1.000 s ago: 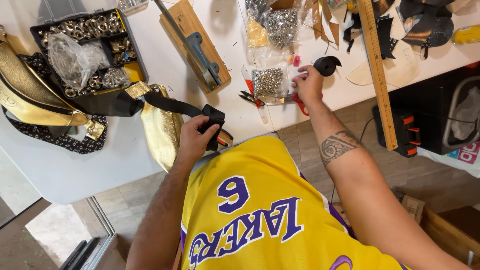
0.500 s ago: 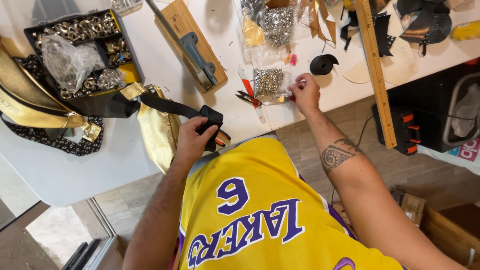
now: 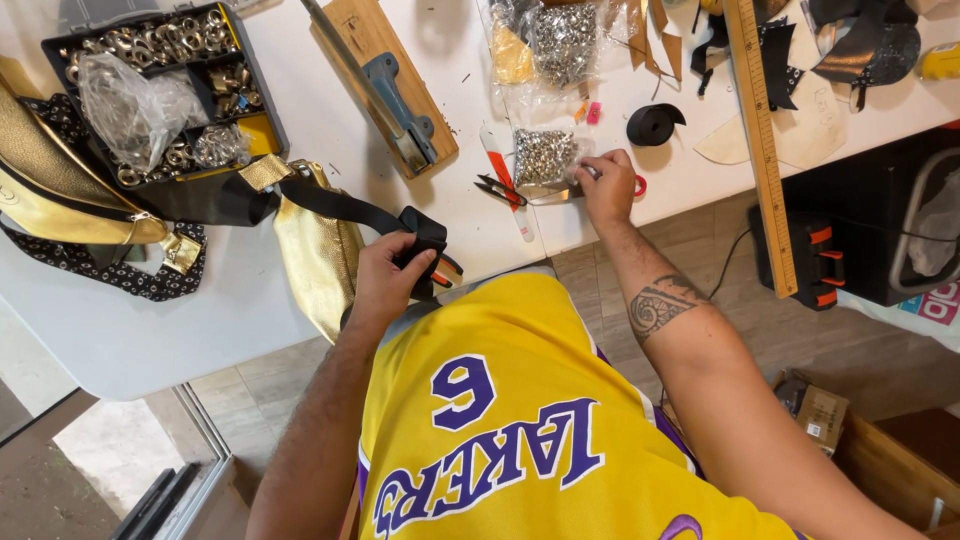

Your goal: Attaching metal studs to a leather strap using a manual hand press tool

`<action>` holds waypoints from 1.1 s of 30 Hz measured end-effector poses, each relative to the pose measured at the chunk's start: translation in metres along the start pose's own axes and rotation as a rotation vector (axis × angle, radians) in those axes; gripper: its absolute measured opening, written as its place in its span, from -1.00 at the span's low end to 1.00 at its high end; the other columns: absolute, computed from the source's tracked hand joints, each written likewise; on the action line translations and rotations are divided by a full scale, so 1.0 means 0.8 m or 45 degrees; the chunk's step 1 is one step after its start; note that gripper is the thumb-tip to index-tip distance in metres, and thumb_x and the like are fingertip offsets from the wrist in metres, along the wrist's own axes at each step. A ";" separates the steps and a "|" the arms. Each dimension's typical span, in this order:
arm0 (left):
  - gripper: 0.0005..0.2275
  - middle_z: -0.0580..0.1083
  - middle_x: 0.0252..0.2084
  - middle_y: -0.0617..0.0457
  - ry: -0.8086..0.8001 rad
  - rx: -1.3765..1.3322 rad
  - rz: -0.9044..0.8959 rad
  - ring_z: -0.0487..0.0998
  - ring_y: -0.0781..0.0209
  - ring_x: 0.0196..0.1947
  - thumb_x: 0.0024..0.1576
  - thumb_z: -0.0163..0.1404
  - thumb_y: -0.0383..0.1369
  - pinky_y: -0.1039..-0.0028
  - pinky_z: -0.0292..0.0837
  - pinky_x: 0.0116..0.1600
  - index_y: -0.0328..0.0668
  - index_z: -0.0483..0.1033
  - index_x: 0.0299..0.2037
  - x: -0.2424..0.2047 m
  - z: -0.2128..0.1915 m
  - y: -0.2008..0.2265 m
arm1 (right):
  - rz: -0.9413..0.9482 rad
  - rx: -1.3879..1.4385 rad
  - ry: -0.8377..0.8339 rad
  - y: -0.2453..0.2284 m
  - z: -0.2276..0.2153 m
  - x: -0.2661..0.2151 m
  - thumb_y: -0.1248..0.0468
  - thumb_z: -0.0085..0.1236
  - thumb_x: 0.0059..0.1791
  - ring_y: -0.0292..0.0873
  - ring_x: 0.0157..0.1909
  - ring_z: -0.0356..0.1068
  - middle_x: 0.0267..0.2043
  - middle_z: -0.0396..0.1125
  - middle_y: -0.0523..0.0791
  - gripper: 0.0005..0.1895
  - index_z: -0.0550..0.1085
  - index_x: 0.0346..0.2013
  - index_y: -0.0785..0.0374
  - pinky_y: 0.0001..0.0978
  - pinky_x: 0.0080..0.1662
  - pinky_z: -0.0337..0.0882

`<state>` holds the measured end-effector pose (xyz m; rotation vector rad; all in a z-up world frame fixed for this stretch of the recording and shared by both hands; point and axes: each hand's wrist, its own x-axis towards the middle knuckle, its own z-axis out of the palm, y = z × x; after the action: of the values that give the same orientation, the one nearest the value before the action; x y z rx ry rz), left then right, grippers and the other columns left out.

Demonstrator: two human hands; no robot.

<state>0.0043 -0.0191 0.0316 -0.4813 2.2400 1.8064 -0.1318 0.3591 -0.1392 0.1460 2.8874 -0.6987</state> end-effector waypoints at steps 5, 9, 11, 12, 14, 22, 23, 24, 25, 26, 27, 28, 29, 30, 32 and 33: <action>-0.92 0.55 -0.40 -0.13 0.018 0.004 0.058 0.60 0.05 -0.32 0.10 0.26 -0.45 0.32 0.47 -0.16 -0.27 0.68 -0.26 -0.003 0.000 0.004 | -0.210 0.265 0.156 -0.027 -0.012 -0.006 0.37 0.39 -0.06 0.14 -0.21 0.45 -0.22 0.32 0.02 -0.83 0.66 -0.18 0.30 -0.19 -0.12 0.48; -0.91 0.54 -0.40 -0.14 0.028 -0.018 0.083 0.60 0.06 -0.33 0.10 0.27 -0.44 0.34 0.47 -0.16 -0.27 0.67 -0.26 -0.003 -0.001 0.011 | -0.232 0.299 0.148 -0.047 -0.003 0.004 0.45 0.41 -0.10 0.15 -0.18 0.45 -0.20 0.31 0.04 -0.73 0.64 -0.11 0.34 -0.15 -0.12 0.50; -0.93 0.54 -0.40 -0.15 0.004 -0.040 0.027 0.59 0.04 -0.34 0.12 0.24 -0.47 0.32 0.46 -0.15 -0.27 0.68 -0.23 -0.005 -0.003 0.014 | -0.186 0.067 0.069 -0.054 0.002 0.005 0.39 0.37 -0.08 0.07 -0.13 0.48 -0.17 0.32 -0.08 -0.75 0.65 -0.10 0.21 -0.16 -0.08 0.53; -0.93 0.54 -0.40 -0.15 0.008 -0.038 0.025 0.59 0.04 -0.34 0.12 0.24 -0.47 0.32 0.46 -0.15 -0.27 0.68 -0.23 -0.006 -0.003 0.015 | -0.188 0.070 0.066 -0.056 0.000 0.007 0.39 0.37 -0.08 0.07 -0.13 0.48 -0.17 0.32 -0.08 -0.75 0.65 -0.10 0.21 -0.16 -0.08 0.53; -0.94 0.54 -0.41 -0.11 0.005 -0.076 0.015 0.54 0.13 -0.36 0.14 0.23 -0.47 0.36 0.44 -0.16 -0.27 0.68 -0.24 -0.007 -0.005 0.016 | -0.239 -0.054 0.078 -0.062 -0.002 0.013 0.37 0.41 -0.13 0.07 -0.13 0.49 -0.17 0.31 -0.09 -0.75 0.63 -0.16 0.22 -0.16 -0.08 0.54; -0.92 0.53 -0.41 -0.08 -0.001 -0.108 -0.004 0.50 0.21 -0.34 0.12 0.24 -0.46 0.35 0.45 -0.14 -0.26 0.67 -0.23 -0.010 -0.016 0.021 | -0.240 -0.096 0.017 -0.036 0.005 0.018 0.32 0.40 -0.12 0.02 -0.12 0.49 -0.20 0.30 -0.16 -0.80 0.55 -0.25 0.14 -0.19 -0.08 0.54; -0.92 0.53 -0.42 -0.05 -0.005 -0.100 -0.012 0.49 0.23 -0.35 0.13 0.24 -0.46 0.38 0.45 -0.14 -0.24 0.68 -0.22 -0.010 -0.016 0.020 | -0.239 -0.085 0.023 -0.031 0.005 0.018 0.33 0.37 -0.11 0.02 -0.15 0.49 -0.22 0.29 -0.17 -0.83 0.53 -0.28 0.15 -0.19 -0.09 0.54; -0.92 0.53 -0.42 -0.05 -0.008 -0.102 -0.011 0.49 0.23 -0.35 0.13 0.24 -0.46 0.38 0.45 -0.14 -0.24 0.68 -0.22 -0.013 -0.016 0.017 | -0.237 -0.088 0.024 -0.029 0.002 0.014 0.33 0.37 -0.11 0.02 -0.15 0.49 -0.22 0.29 -0.17 -0.83 0.53 -0.28 0.15 -0.19 -0.09 0.54; -0.91 0.53 -0.41 -0.04 -0.003 -0.089 -0.017 0.49 0.24 -0.33 0.12 0.24 -0.45 0.39 0.45 -0.13 -0.24 0.68 -0.21 -0.013 -0.017 0.015 | -0.246 -0.055 0.035 -0.030 0.001 0.014 0.34 0.37 -0.11 0.02 -0.16 0.50 -0.23 0.30 -0.16 -0.83 0.52 -0.30 0.15 -0.20 -0.11 0.54; -0.90 0.52 -0.40 -0.03 0.001 -0.077 -0.023 0.49 0.25 -0.32 0.11 0.25 -0.45 0.40 0.45 -0.12 -0.24 0.67 -0.21 -0.013 -0.017 0.012 | -0.254 -0.022 0.045 -0.031 0.000 0.015 0.34 0.36 -0.12 0.02 -0.18 0.50 -0.24 0.30 -0.15 -0.83 0.51 -0.31 0.15 -0.20 -0.13 0.54; -0.90 0.52 -0.40 -0.03 0.002 -0.077 -0.027 0.49 0.25 -0.32 0.11 0.25 -0.45 0.40 0.45 -0.12 -0.24 0.67 -0.21 -0.014 -0.017 0.013 | -0.254 -0.021 0.041 -0.034 -0.003 0.014 0.34 0.36 -0.12 0.02 -0.18 0.50 -0.24 0.30 -0.15 -0.83 0.51 -0.31 0.15 -0.20 -0.13 0.54; -0.89 0.53 -0.38 -0.05 0.006 -0.076 -0.021 0.50 0.24 -0.30 0.11 0.24 -0.44 0.39 0.45 -0.11 -0.25 0.67 -0.19 -0.015 -0.017 0.014 | -0.259 -0.018 0.043 -0.037 -0.005 0.014 0.35 0.34 -0.12 0.04 -0.18 0.50 -0.24 0.30 -0.14 -0.84 0.50 -0.31 0.17 -0.17 -0.14 0.54; -0.88 0.54 -0.36 -0.07 0.006 -0.075 -0.013 0.51 0.23 -0.29 0.12 0.24 -0.44 0.38 0.46 -0.10 -0.26 0.67 -0.18 -0.014 -0.017 0.015 | -0.263 -0.016 0.047 -0.039 -0.008 0.013 0.36 0.32 -0.12 0.06 -0.19 0.49 -0.23 0.30 -0.13 -0.84 0.49 -0.31 0.18 -0.15 -0.14 0.54; -0.88 0.54 -0.36 -0.07 0.005 -0.074 -0.015 0.51 0.23 -0.29 0.12 0.24 -0.44 0.38 0.46 -0.10 -0.26 0.67 -0.18 -0.015 -0.015 0.017 | -0.260 -0.015 0.046 -0.030 -0.005 0.013 0.36 0.32 -0.12 0.06 -0.19 0.49 -0.23 0.30 -0.13 -0.84 0.49 -0.31 0.18 -0.15 -0.14 0.54; -0.82 0.54 -0.32 -0.30 0.019 -0.041 0.091 0.58 -0.01 -0.25 0.08 0.26 -0.50 0.20 0.47 -0.07 -0.46 0.62 -0.17 -0.016 -0.015 0.021 | -0.260 0.116 0.076 -0.018 0.004 0.017 0.35 0.32 -0.12 0.00 -0.19 0.49 -0.20 0.30 -0.16 -0.85 0.50 -0.34 0.14 -0.25 -0.15 0.53; -0.82 0.54 -0.32 -0.30 0.020 -0.037 0.092 0.58 -0.01 -0.25 0.08 0.26 -0.50 0.20 0.47 -0.07 -0.46 0.62 -0.17 -0.014 -0.019 0.012 | -0.261 0.120 0.078 -0.021 -0.001 0.015 0.35 0.32 -0.12 0.00 -0.19 0.49 -0.20 0.30 -0.16 -0.85 0.50 -0.34 0.14 -0.25 -0.15 0.53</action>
<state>0.0113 -0.0306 0.0473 -0.4267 2.2722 1.8794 -0.1456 0.3451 -0.1328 -0.1213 2.9562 -0.8807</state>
